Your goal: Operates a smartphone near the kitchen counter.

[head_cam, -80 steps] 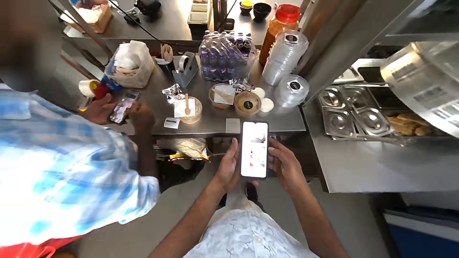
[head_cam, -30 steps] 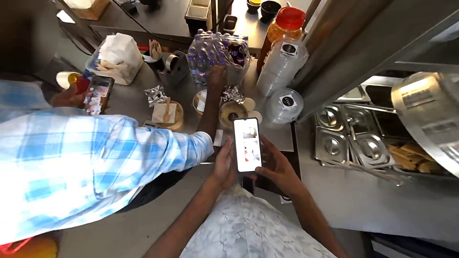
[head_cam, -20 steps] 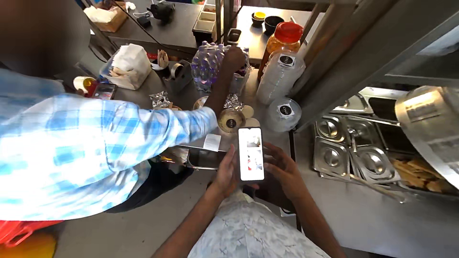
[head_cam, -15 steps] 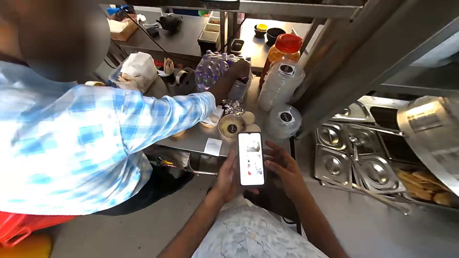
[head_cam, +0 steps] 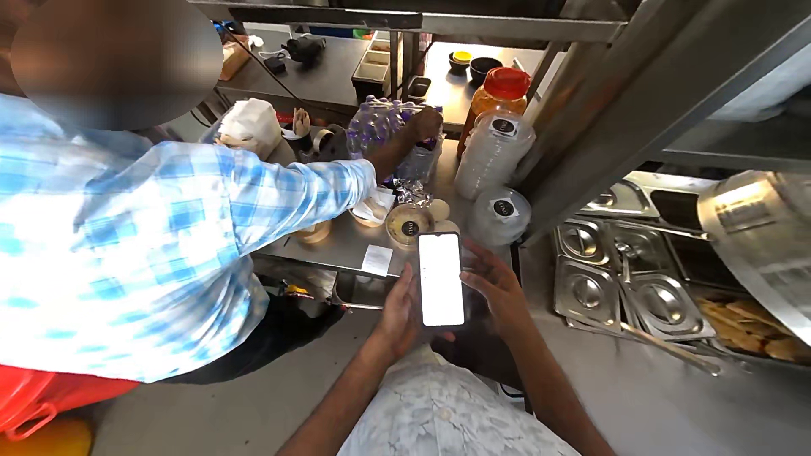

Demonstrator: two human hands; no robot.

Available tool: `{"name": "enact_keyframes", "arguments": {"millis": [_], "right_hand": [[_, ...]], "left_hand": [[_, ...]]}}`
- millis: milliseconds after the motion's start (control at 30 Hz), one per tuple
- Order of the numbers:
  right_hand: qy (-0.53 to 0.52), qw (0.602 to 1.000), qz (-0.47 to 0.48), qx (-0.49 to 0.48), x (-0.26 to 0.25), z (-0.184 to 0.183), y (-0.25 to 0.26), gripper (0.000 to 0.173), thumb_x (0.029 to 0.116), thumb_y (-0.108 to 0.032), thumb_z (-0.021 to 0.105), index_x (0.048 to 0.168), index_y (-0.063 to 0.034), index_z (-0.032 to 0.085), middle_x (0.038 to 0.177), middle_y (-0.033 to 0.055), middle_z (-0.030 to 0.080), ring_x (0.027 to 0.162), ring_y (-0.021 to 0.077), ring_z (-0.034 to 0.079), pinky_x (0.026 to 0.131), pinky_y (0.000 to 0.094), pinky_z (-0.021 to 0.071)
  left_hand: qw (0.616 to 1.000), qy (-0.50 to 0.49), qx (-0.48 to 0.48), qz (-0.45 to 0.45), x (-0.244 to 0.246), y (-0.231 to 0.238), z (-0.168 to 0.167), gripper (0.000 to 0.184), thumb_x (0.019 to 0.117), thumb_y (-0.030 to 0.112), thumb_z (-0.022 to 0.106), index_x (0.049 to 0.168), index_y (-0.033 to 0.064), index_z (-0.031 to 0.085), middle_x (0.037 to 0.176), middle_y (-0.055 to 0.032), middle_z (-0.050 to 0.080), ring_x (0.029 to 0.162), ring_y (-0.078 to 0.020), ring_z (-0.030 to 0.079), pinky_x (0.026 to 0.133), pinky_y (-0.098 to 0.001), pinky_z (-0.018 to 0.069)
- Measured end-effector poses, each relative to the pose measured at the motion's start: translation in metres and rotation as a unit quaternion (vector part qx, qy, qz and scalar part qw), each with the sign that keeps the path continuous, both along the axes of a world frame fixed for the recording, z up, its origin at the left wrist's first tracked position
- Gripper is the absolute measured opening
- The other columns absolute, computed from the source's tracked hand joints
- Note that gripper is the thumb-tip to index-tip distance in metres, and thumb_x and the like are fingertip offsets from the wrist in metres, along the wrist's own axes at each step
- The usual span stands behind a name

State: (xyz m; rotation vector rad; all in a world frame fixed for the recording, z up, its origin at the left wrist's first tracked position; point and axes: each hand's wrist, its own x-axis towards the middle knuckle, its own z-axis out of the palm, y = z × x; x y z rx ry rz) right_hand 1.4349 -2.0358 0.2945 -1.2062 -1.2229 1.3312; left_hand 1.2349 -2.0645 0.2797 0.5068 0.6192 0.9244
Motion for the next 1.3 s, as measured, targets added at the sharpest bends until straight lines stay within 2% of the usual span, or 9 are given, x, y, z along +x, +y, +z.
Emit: {"name": "enact_keyframes", "arguments": {"millis": [167, 367, 500, 667, 767, 967, 1133, 1200, 1300], "right_hand": [[-0.008, 1.0, -0.009, 0.008, -0.002, 0.003, -0.004, 0.052, 0.0955, -0.008, 0.064, 0.146, -0.0207, 0.057, 0.115, 0.006, 0.07, 0.092, 0.0156, 0.069, 0.077, 0.0314, 0.059], [-0.011, 1.0, -0.006, 0.019, -0.002, 0.001, -0.009, 0.053, 0.0949, -0.007, 0.063, 0.146, -0.0198, 0.056, 0.12, 0.0059, 0.069, 0.095, 0.0164, 0.069, 0.08, 0.0321, 0.0595], [-0.015, 1.0, -0.016, 0.011, -0.005, 0.002, -0.011, 0.054, 0.0941, -0.006, 0.062, 0.146, -0.0205, 0.057, 0.118, 0.0063, 0.07, 0.091, 0.0168, 0.07, 0.076, 0.0325, 0.0598], [-0.018, 1.0, -0.017, 0.002, -0.006, 0.0, -0.012, 0.053, 0.0951, -0.008, 0.062, 0.146, -0.0214, 0.057, 0.119, 0.007, 0.07, 0.091, 0.0179, 0.069, 0.073, 0.0329, 0.0597], [-0.014, 1.0, -0.02, 0.002, -0.006, -0.001, -0.012, 0.052, 0.0953, -0.007, 0.062, 0.145, -0.0213, 0.057, 0.117, 0.0073, 0.07, 0.09, 0.0183, 0.069, 0.073, 0.0331, 0.0599], [-0.008, 0.999, -0.044, -0.005, -0.01, 0.001, -0.011, 0.045, 0.0961, -0.012, 0.066, 0.14, -0.0205, 0.06, 0.106, 0.0055, 0.071, 0.078, 0.0154, 0.067, 0.065, 0.0298, 0.0571], [-0.019, 0.997, -0.075, 0.027, -0.016, -0.003, -0.008, 0.05, 0.0903, -0.006, 0.074, 0.137, -0.0157, 0.059, 0.098, 0.0056, 0.07, 0.075, 0.0159, 0.067, 0.063, 0.0301, 0.058], [-0.023, 0.996, -0.081, 0.02, -0.016, -0.003, -0.008, 0.046, 0.0927, -0.008, 0.072, 0.136, -0.0164, 0.06, 0.099, 0.0048, 0.071, 0.075, 0.015, 0.067, 0.063, 0.0298, 0.0577], [-0.009, 0.997, -0.073, 0.0, -0.012, -0.006, -0.008, 0.04, 0.0997, -0.019, 0.064, 0.139, -0.0198, 0.061, 0.106, 0.0034, 0.072, 0.082, 0.0134, 0.067, 0.067, 0.0289, 0.057]], "left_hand": [[1.0, 0.003, -0.004, -0.001, -0.001, 0.0, 0.003, 0.074, 0.1037, 0.066, 0.017, 0.152, 0.0154, 0.042, 0.128, -0.0172, 0.066, 0.107, -0.0347, 0.07, 0.073, -0.0516, 0.0634], [1.0, 0.005, 0.001, -0.022, -0.005, 0.0, -0.002, 0.075, 0.1029, 0.068, 0.017, 0.154, 0.0188, 0.04, 0.132, -0.017, 0.064, 0.111, -0.0363, 0.068, 0.075, -0.0546, 0.0626], [1.0, 0.012, 0.001, -0.019, -0.005, 0.0, 0.0, 0.074, 0.1031, 0.068, 0.017, 0.152, 0.0178, 0.042, 0.131, -0.0161, 0.065, 0.109, -0.0341, 0.069, 0.074, -0.0518, 0.0632], [1.0, 0.005, -0.002, -0.026, -0.007, 0.0, -0.002, 0.076, 0.1024, 0.069, 0.017, 0.151, 0.017, 0.043, 0.13, -0.0175, 0.065, 0.109, -0.0359, 0.069, 0.075, -0.0539, 0.0626], [1.0, 0.009, -0.005, -0.028, -0.008, -0.001, -0.003, 0.076, 0.1028, 0.068, 0.017, 0.149, 0.0152, 0.045, 0.129, -0.0181, 0.066, 0.108, -0.0362, 0.069, 0.075, -0.0538, 0.0627], [0.999, 0.011, 0.001, -0.03, -0.006, -0.001, -0.001, 0.074, 0.1039, 0.066, 0.017, 0.151, 0.0161, 0.044, 0.128, -0.0187, 0.066, 0.106, -0.0366, 0.07, 0.072, -0.0531, 0.0632], [1.0, 0.017, 0.006, -0.024, -0.005, -0.001, -0.001, 0.073, 0.1051, 0.064, 0.018, 0.15, 0.0139, 0.044, 0.13, -0.0192, 0.064, 0.109, -0.0359, 0.069, 0.075, -0.0533, 0.0627], [1.0, 0.019, 0.003, -0.02, -0.004, 0.0, -0.002, 0.072, 0.1051, 0.064, 0.018, 0.15, 0.013, 0.045, 0.129, -0.0194, 0.065, 0.109, -0.0357, 0.069, 0.075, -0.0531, 0.0627], [1.0, 0.018, 0.001, -0.014, -0.007, 0.002, -0.002, 0.073, 0.1044, 0.065, 0.02, 0.15, 0.013, 0.045, 0.128, -0.0195, 0.065, 0.108, -0.0362, 0.069, 0.074, -0.0534, 0.063]]}}
